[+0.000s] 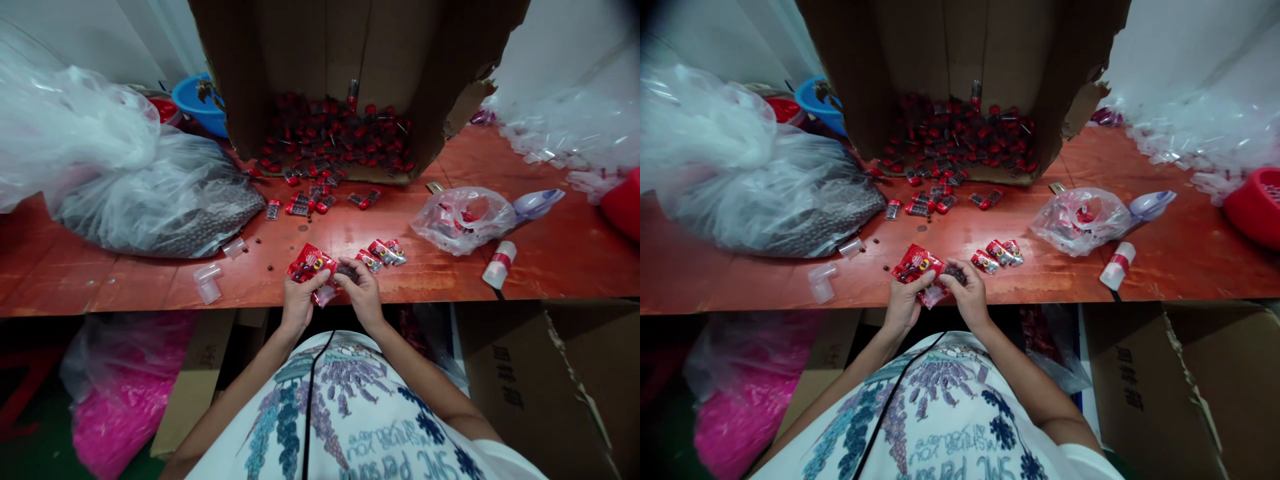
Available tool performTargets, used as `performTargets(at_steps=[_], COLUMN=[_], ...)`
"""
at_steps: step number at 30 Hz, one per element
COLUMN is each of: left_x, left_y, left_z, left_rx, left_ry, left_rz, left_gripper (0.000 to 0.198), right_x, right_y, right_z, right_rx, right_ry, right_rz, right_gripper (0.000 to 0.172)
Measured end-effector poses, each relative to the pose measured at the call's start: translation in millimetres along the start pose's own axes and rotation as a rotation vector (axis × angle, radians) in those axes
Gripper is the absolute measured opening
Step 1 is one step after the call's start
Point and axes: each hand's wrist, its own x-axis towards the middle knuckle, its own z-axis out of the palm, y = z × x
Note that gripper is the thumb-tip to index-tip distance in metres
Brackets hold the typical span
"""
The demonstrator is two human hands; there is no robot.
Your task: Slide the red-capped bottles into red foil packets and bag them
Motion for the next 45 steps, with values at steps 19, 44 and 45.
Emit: performTargets(at_steps=[19, 44, 45], left_x=[4, 9, 9], left_y=[-2, 8, 9], left_z=[-0.8, -4.4, -4.3], left_rx=[0.012, 0.008, 0.024], left_ry=[0.039, 0.049, 0.049], left_rz=[0.000, 0.040, 0.033], left_gripper=[0.027, 0.032, 0.034], right_x=[-4, -3, -3], right_y=[7, 0, 0], right_z=[0, -2, -3], right_rx=[0.052, -0.008, -0.070], right_ry=[-0.021, -0.135, -0.165], right_rz=[0.032, -0.056, -0.108], right_gripper=[0.039, 0.040, 0.041])
